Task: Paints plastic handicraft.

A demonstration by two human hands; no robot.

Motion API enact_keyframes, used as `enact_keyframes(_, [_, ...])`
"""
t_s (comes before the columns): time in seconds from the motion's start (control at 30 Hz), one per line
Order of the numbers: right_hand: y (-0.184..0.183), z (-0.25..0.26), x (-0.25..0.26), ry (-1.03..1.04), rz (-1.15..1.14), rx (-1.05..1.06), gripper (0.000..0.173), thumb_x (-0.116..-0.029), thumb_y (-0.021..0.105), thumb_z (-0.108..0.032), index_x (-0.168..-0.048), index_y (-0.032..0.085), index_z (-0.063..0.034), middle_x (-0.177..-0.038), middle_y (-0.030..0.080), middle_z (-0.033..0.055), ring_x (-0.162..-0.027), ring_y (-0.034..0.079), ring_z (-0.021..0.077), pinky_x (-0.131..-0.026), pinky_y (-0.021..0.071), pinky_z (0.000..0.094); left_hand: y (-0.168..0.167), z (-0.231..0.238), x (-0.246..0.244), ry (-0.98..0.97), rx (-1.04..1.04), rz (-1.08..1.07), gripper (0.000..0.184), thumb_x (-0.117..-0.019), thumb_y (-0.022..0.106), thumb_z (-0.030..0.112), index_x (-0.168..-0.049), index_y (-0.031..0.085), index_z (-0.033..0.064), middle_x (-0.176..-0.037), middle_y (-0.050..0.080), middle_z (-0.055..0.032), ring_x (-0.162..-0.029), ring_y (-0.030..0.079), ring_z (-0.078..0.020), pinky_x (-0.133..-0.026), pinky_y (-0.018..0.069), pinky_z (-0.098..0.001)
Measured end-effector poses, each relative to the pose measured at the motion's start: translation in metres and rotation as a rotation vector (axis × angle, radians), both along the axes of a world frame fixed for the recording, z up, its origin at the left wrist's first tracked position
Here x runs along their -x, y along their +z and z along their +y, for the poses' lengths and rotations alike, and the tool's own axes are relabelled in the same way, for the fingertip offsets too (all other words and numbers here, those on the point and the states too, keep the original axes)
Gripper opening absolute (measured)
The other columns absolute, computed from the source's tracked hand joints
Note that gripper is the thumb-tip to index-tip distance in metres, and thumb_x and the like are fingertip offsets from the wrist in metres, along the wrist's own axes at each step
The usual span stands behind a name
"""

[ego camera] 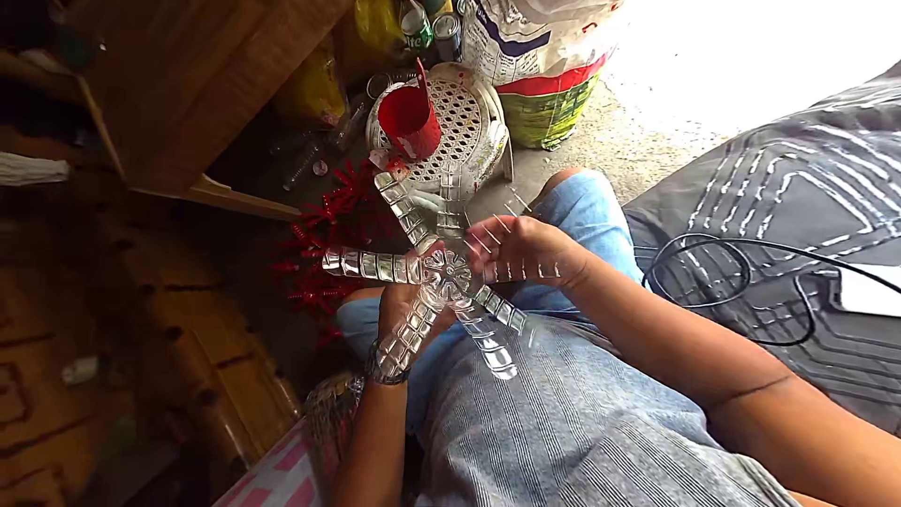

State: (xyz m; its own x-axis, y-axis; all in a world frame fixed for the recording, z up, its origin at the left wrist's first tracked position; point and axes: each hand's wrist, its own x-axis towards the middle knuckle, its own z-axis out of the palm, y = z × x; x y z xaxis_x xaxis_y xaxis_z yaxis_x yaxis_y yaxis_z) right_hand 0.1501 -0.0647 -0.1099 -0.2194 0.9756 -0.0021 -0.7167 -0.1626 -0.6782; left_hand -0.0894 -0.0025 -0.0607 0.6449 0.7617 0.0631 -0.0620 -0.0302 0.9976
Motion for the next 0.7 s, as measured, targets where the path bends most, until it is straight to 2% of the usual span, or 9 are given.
enact_keyframes(0.1, [0.014, 0.003, 0.004, 0.006, -0.005, 0.054, 0.023, -0.1012, 0.057, -0.032, -0.105, 0.067, -0.0118, -0.087, 0.073, 0.0037, -0.075, 0.072, 0.0134, -0.070, 0.0621, 0.0300, 0.003, 0.001, 0.000, -0.083, 0.076, -0.065, 0.085, -0.0748, 0.090, 0.023, -0.146, 0.047, 0.0084, -0.143, 0.058, -0.0082, -0.125, 0.061, -0.0204, -0.105, 0.0533, -0.0377])
enact_keyframes(0.2, [0.001, 0.005, 0.026, 0.092, 0.204, 0.019, 0.023, -0.0981, 0.064, -0.045, -0.091, 0.069, -0.0238, -0.077, 0.069, -0.0058, -0.068, 0.066, 0.0038, -0.064, 0.0563, 0.0222, -0.001, 0.001, -0.004, -0.093, 0.191, -0.160, 0.079, -0.0743, 0.090, 0.027, -0.143, 0.052, 0.0169, -0.141, 0.061, -0.0048, -0.117, 0.066, -0.0190, -0.098, 0.0565, -0.0357])
enact_keyframes(0.3, [-0.005, 0.001, 0.053, 0.304, 0.405, 0.023, 0.036, -0.0923, 0.068, -0.058, -0.099, 0.074, -0.0226, -0.085, 0.071, -0.0066, -0.065, 0.063, -0.0022, -0.056, 0.0509, 0.0139, -0.015, 0.001, -0.004, -0.115, 0.264, -0.245, 0.075, -0.0757, 0.088, 0.033, -0.141, 0.055, 0.0196, -0.136, 0.065, -0.0038, -0.100, 0.071, -0.0127, -0.081, 0.0603, -0.0272])
enact_keyframes(0.37, [-0.006, 0.004, 0.054, 0.352, 0.404, 0.009, 0.040, -0.0930, 0.067, -0.059, -0.099, 0.073, -0.0195, -0.086, 0.071, -0.0050, -0.065, 0.062, -0.0011, -0.055, 0.0499, 0.0143, -0.019, 0.005, 0.002, -0.137, 0.281, -0.264, 0.075, -0.0746, 0.088, 0.033, -0.141, 0.055, 0.0193, -0.136, 0.064, -0.0048, -0.106, 0.069, -0.0148, -0.084, 0.0598, -0.0290])
enact_keyframes(0.47, [-0.006, 0.009, 0.035, 0.191, 0.197, 0.051, 0.052, -0.0903, 0.061, -0.071, -0.099, 0.070, -0.0202, -0.086, 0.072, -0.0038, -0.072, 0.067, 0.0034, -0.064, 0.0559, 0.0202, -0.021, 0.014, 0.017, -0.113, 0.276, -0.286, 0.074, -0.0778, 0.087, 0.031, -0.143, 0.053, 0.0186, -0.141, 0.061, -0.0085, -0.120, 0.065, -0.0241, -0.097, 0.0571, -0.0394])
enact_keyframes(0.5, [-0.003, 0.010, 0.026, 0.097, 0.115, 0.104, 0.052, -0.0951, 0.055, -0.069, -0.103, 0.069, -0.0193, -0.085, 0.071, -0.0037, -0.071, 0.066, 0.0047, -0.064, 0.0564, 0.0221, -0.021, 0.018, 0.022, -0.096, 0.282, -0.311, 0.074, -0.0785, 0.086, 0.027, -0.143, 0.053, 0.0170, -0.143, 0.060, -0.0105, -0.123, 0.064, -0.0272, -0.100, 0.0557, -0.0423])
enact_keyframes(0.57, [0.007, 0.012, 0.009, -0.181, -0.137, 0.224, 0.035, -0.1080, 0.043, -0.042, -0.111, 0.064, -0.0143, -0.088, 0.070, -0.0024, -0.072, 0.066, 0.0067, -0.065, 0.0580, 0.0252, -0.019, 0.019, 0.029, -0.046, 0.233, -0.284, 0.077, -0.0782, 0.087, 0.028, -0.144, 0.050, 0.0143, -0.142, 0.059, -0.0122, -0.124, 0.063, -0.0283, -0.103, 0.0537, -0.0439])
enact_keyframes(0.63, [0.017, 0.012, -0.008, -0.436, -0.437, 0.183, 0.025, -0.1056, 0.054, -0.022, -0.124, 0.063, -0.0067, -0.103, 0.070, 0.0025, -0.089, 0.069, 0.0124, -0.081, 0.0604, 0.0338, -0.010, 0.016, 0.031, 0.052, 0.113, -0.108, 0.089, -0.0729, 0.090, 0.035, -0.144, 0.044, 0.0085, -0.137, 0.062, -0.0093, -0.118, 0.065, -0.0216, -0.099, 0.0565, -0.0387])
enact_keyframes(0.7, [0.036, 0.009, -0.022, -0.611, -0.698, -0.003, 0.025, -0.1010, 0.063, -0.016, -0.121, 0.065, -0.0016, -0.108, 0.072, 0.0068, -0.095, 0.071, 0.0158, -0.087, 0.0621, 0.0378, -0.008, 0.015, 0.026, 0.113, 0.020, -0.007, 0.093, -0.0700, 0.093, 0.030, -0.142, 0.043, -0.0001, -0.133, 0.064, -0.0126, -0.116, 0.066, -0.0227, -0.099, 0.0575, -0.0398])
